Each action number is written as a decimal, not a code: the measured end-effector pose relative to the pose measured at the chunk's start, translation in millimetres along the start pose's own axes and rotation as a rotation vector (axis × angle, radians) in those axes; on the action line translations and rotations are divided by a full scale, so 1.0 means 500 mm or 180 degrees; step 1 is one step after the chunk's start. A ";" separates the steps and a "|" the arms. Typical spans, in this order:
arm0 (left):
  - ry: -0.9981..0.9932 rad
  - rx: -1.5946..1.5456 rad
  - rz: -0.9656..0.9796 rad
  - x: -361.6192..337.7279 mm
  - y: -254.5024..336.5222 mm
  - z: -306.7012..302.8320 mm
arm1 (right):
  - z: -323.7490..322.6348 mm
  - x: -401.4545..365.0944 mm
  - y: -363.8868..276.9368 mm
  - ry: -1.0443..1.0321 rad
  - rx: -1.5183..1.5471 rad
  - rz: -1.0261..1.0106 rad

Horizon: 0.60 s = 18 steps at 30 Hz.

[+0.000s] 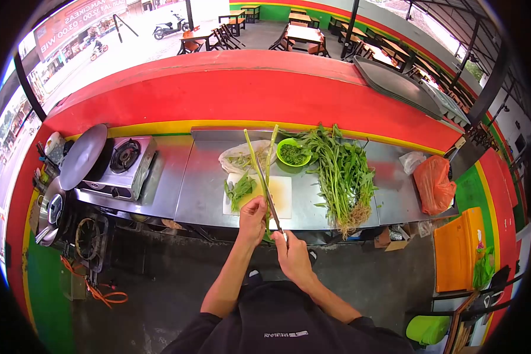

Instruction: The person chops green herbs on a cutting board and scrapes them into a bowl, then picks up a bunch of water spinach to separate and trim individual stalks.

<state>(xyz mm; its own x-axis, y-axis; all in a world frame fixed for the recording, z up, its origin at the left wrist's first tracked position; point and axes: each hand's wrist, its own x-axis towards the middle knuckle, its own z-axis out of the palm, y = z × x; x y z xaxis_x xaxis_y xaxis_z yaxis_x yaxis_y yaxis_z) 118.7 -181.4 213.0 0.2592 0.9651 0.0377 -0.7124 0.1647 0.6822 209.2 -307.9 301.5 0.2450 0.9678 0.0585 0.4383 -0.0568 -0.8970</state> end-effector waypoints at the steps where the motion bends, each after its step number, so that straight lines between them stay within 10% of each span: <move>1: 0.0043 0.0042 -0.0009 -0.001 0.000 0.000 | 0.000 -0.001 0.001 -0.0001 -0.0004 0.0000; 18: -0.0119 0.0196 -0.0066 -0.014 0.017 0.017 | -0.005 -0.006 0.006 0.0004 0.0176 0.0011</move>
<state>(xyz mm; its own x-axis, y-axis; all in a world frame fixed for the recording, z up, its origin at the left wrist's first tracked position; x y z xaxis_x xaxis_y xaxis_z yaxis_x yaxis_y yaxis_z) 116.6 -188.7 224.6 0.2986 0.9531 0.0497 -0.6655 0.1706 0.7266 212.0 -311.6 299.6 0.2476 0.9673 0.0557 0.3890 -0.0465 -0.9201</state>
